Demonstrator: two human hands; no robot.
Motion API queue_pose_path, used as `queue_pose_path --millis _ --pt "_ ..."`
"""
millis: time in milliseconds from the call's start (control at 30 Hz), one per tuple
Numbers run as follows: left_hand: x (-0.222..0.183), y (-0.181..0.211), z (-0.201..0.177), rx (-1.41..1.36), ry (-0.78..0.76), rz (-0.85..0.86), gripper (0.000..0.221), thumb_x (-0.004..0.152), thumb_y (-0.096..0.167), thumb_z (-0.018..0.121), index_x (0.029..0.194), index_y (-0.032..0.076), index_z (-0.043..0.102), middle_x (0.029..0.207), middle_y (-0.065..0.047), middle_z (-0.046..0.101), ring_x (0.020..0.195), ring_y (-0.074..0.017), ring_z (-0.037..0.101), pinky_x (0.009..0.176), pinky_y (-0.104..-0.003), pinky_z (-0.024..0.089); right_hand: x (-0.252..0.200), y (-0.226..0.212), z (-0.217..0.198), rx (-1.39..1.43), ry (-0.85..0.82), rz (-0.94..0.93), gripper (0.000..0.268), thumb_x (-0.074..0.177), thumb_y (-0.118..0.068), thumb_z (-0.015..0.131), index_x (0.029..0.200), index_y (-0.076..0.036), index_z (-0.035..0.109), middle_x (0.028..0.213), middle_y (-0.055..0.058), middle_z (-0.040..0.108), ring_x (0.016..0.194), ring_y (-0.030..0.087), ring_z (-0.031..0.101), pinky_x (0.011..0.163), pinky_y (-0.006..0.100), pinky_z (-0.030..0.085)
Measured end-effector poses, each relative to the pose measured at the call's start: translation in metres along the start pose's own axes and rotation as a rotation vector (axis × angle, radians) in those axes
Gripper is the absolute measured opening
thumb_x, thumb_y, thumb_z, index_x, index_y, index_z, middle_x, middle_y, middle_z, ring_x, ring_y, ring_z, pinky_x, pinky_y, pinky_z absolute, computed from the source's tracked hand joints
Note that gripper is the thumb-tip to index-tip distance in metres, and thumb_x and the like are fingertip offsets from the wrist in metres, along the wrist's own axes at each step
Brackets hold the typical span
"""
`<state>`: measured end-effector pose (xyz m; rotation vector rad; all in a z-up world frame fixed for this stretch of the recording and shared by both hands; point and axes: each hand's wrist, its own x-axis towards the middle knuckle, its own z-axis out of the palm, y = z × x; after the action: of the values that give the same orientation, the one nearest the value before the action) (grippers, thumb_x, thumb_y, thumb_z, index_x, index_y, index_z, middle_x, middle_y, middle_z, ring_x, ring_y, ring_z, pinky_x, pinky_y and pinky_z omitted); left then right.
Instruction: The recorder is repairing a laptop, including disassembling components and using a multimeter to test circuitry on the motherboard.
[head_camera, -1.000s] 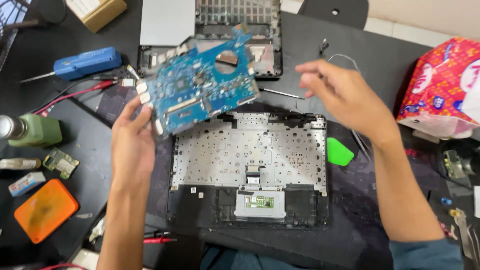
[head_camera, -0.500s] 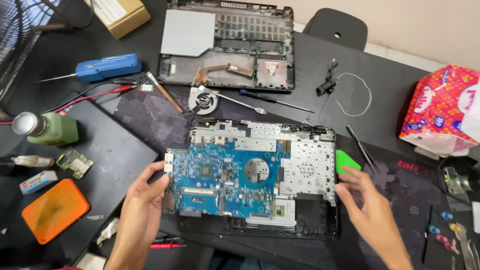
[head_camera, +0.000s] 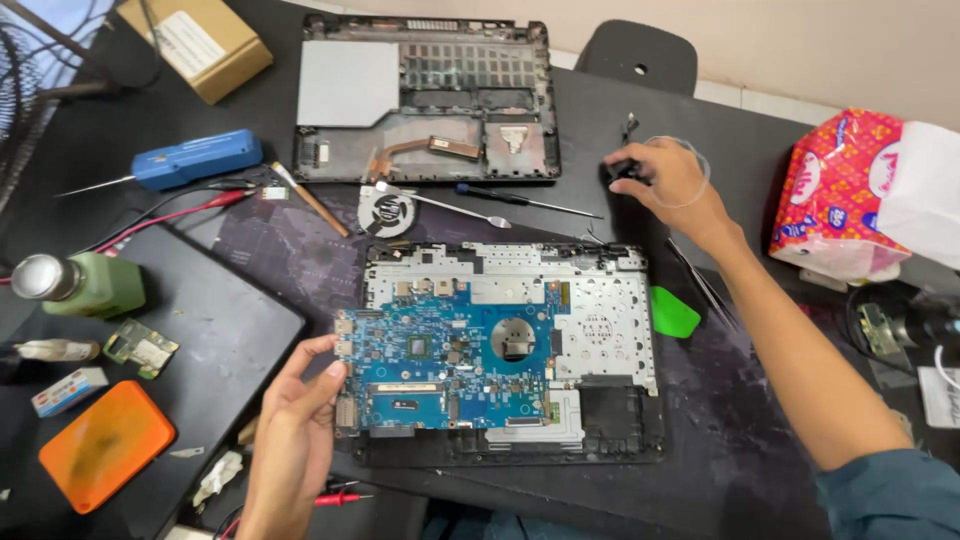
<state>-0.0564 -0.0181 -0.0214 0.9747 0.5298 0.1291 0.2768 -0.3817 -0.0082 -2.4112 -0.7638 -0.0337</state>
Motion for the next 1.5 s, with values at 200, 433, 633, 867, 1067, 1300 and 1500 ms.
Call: queue_pose_path --millis 200,433,633,867,1067,1300,1500 --pt "-0.001 -0.009 -0.006 -0.02 0.039 -0.04 0.03 0.095 0.004 0.058 0.125 -0.003 0.058 0.108 -0.014 0.075 0.092 -0.0139 0.07 0.083 -0.03 0.054 0.054 0.004 0.008 0.013 0.032 0.083 0.035 0.086 -0.015 0.085 0.118 -0.007 0.072 0.095 0.014 0.074 0.079 0.02 0.071 0.07 0.034 0.055" --pt "0.004 -0.021 -0.011 0.001 0.057 -0.107 0.031 0.095 0.007 0.058 0.125 -0.001 0.058 0.106 -0.015 0.076 0.089 -0.0154 0.071 0.081 -0.032 0.055 0.14 -0.028 0.056 0.196 -0.035 -0.188 0.035 0.088 -0.014 0.085 0.12 -0.007 0.073 0.106 0.008 0.077 0.08 0.013 0.072 0.071 0.029 0.056" --pt "0.004 -0.022 -0.014 -0.02 0.063 -0.129 0.032 0.096 0.008 0.059 0.127 0.001 0.057 0.103 -0.017 0.076 0.088 -0.0163 0.071 0.08 -0.032 0.054 0.182 -0.021 0.09 0.108 -0.057 -0.208 0.042 0.088 -0.021 0.088 0.124 -0.008 0.07 0.107 0.016 0.075 0.088 0.026 0.071 0.08 0.038 0.057" --pt "0.006 -0.017 -0.013 -0.017 -0.003 -0.136 0.033 0.096 0.009 0.059 0.127 0.0 0.058 0.105 -0.016 0.077 0.091 -0.0155 0.071 0.083 -0.031 0.054 0.107 -0.109 0.006 -0.425 -0.102 -0.138 0.063 0.076 -0.031 0.089 0.128 -0.002 0.067 0.106 0.027 0.069 0.099 0.042 0.066 0.083 0.048 0.052" --pt "0.006 -0.013 -0.017 -0.009 -0.045 -0.152 0.031 0.096 0.008 0.058 0.126 0.0 0.057 0.106 -0.016 0.077 0.095 -0.0161 0.07 0.084 -0.032 0.053 0.089 -0.156 0.066 -0.111 -0.025 -0.349 0.01 0.101 -0.014 0.067 0.103 -0.004 0.068 0.1 0.015 0.068 0.092 0.037 0.067 0.082 0.046 0.053" --pt "0.006 -0.015 -0.021 -0.009 -0.079 -0.131 0.031 0.095 0.007 0.06 0.125 0.001 0.057 0.108 -0.015 0.076 0.097 -0.0158 0.069 0.087 -0.031 0.054 0.131 -0.131 0.126 -0.073 -0.108 -0.436 0.018 0.092 -0.011 0.073 0.107 -0.003 0.067 0.097 0.017 0.067 0.088 0.039 0.066 0.079 0.048 0.052" --pt "0.009 -0.017 -0.022 -0.003 -0.12 -0.151 0.03 0.096 0.007 0.061 0.125 0.002 0.057 0.107 -0.015 0.076 0.097 -0.0159 0.068 0.086 -0.032 0.053 0.134 -0.137 0.123 -0.006 -0.083 -0.376 0.019 0.093 -0.016 0.073 0.107 -0.005 0.068 0.099 0.016 0.067 0.091 0.037 0.067 0.079 0.047 0.052"
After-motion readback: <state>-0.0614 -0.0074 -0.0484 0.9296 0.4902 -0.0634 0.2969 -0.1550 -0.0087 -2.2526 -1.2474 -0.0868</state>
